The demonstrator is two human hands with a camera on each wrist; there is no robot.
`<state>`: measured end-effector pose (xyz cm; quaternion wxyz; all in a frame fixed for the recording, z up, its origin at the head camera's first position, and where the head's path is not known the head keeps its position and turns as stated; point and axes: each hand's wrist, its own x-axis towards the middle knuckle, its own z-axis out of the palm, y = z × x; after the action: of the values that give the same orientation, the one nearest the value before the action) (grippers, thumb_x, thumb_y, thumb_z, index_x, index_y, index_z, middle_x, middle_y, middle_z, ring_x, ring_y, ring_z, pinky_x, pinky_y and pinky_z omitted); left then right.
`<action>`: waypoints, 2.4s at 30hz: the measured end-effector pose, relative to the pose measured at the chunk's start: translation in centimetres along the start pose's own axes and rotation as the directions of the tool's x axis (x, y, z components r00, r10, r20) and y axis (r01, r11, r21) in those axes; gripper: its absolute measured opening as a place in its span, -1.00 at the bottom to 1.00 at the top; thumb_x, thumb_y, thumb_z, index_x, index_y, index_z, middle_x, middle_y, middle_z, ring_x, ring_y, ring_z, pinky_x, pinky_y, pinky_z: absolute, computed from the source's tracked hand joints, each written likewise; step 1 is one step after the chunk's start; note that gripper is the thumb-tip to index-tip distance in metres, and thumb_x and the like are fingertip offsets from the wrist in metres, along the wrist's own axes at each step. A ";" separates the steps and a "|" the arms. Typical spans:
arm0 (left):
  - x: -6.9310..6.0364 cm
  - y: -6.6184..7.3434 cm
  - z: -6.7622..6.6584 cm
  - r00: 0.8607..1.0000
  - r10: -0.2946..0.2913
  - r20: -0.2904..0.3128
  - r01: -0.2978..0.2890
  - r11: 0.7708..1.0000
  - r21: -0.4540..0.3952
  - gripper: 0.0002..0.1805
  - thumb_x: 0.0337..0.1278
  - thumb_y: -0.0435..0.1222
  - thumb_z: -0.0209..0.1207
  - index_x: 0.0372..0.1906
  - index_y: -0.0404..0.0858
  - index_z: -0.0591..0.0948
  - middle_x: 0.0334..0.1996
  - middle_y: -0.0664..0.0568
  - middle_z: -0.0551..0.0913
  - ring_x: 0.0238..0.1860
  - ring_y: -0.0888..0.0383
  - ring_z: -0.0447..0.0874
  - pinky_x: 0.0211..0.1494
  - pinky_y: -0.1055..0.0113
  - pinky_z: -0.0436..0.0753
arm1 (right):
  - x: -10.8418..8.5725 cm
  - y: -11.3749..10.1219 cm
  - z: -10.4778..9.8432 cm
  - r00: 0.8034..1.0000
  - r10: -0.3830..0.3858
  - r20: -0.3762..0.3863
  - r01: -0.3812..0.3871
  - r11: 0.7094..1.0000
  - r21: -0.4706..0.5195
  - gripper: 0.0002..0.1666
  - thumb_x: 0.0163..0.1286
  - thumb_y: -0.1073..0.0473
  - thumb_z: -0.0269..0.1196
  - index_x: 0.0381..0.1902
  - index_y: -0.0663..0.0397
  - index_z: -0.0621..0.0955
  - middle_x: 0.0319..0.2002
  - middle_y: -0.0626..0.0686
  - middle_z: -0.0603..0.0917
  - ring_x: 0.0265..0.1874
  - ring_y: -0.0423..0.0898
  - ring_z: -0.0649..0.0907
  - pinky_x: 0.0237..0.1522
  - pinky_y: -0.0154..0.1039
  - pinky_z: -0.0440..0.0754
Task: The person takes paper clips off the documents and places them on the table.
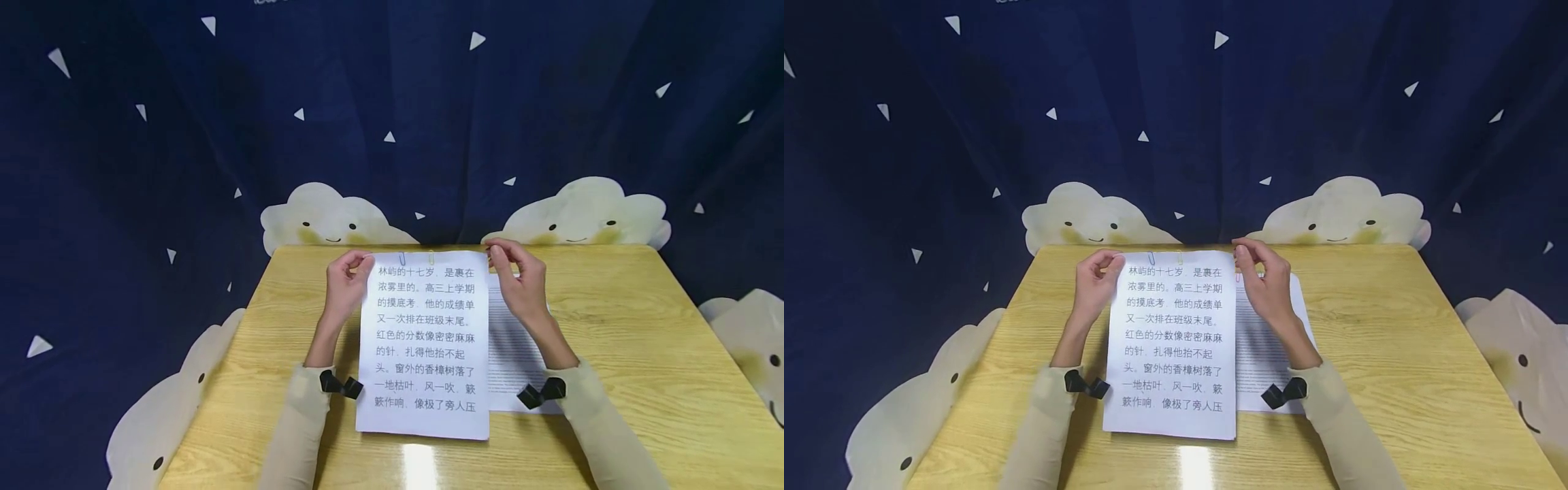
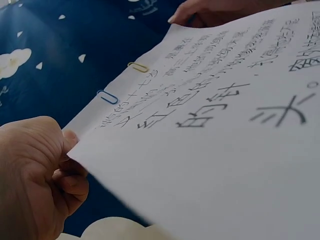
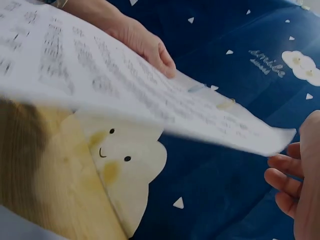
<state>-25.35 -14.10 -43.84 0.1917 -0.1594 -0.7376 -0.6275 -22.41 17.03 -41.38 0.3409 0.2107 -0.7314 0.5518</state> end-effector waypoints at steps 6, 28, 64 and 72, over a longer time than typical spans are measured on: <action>0.5 0.8 1.2 0.999 -0.021 0.037 0.022 1.000 -0.013 -0.87 0.48 -0.43 0.19 -0.15 -0.45 0.70 -0.35 -0.26 0.73 -0.68 0.21 0.52 -0.66 0.46 0.41 | -0.1 -0.1 -0.2 0.999 -0.010 0.043 0.013 0.998 -0.067 -0.73 0.42 0.48 0.28 0.05 0.33 0.70 -0.19 0.22 0.75 -0.28 -0.34 0.57 -0.15 -0.49 0.48; -0.6 1.8 4.8 0.995 -0.031 0.100 0.039 0.996 -0.082 -0.85 0.53 -0.43 0.12 -0.14 -0.45 0.66 -0.41 -0.23 0.67 -0.76 0.10 0.42 -0.70 0.45 0.34 | 0.5 -0.6 -1.3 0.970 -0.148 0.195 0.208 0.918 -0.337 -0.83 0.34 0.37 0.43 -0.11 0.20 0.79 -0.10 0.14 0.77 0.01 0.15 0.57 0.10 0.00 0.40; -1.9 1.2 7.0 0.988 -0.054 0.142 0.072 0.989 -0.129 -0.85 0.51 -0.43 0.15 -0.13 -0.47 0.67 -0.41 -0.29 0.66 -0.79 0.28 0.31 -0.72 0.45 0.28 | 0.2 -0.5 -2.4 0.939 -0.014 0.343 0.178 0.875 -0.450 -0.95 0.44 0.27 0.36 -0.23 0.15 0.74 -0.24 0.10 0.79 -0.14 0.12 0.60 -0.08 0.05 0.40; -1.9 1.2 7.3 0.987 -0.074 0.145 0.093 0.987 -0.130 -0.85 0.49 -0.47 0.15 -0.11 -0.54 0.65 -0.36 -0.42 0.66 -0.80 0.31 0.27 -0.72 0.49 0.25 | 0.3 -0.3 -2.6 0.927 0.010 0.376 0.180 0.865 -0.468 -0.89 0.51 0.21 0.27 -0.22 0.12 0.70 -0.23 0.10 0.77 -0.15 0.12 0.59 -0.12 0.01 0.36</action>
<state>-23.75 -6.68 -44.76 0.1016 -0.1845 -0.7108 -0.6711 -21.69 19.44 -40.57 0.2655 0.2481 -0.8881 0.2814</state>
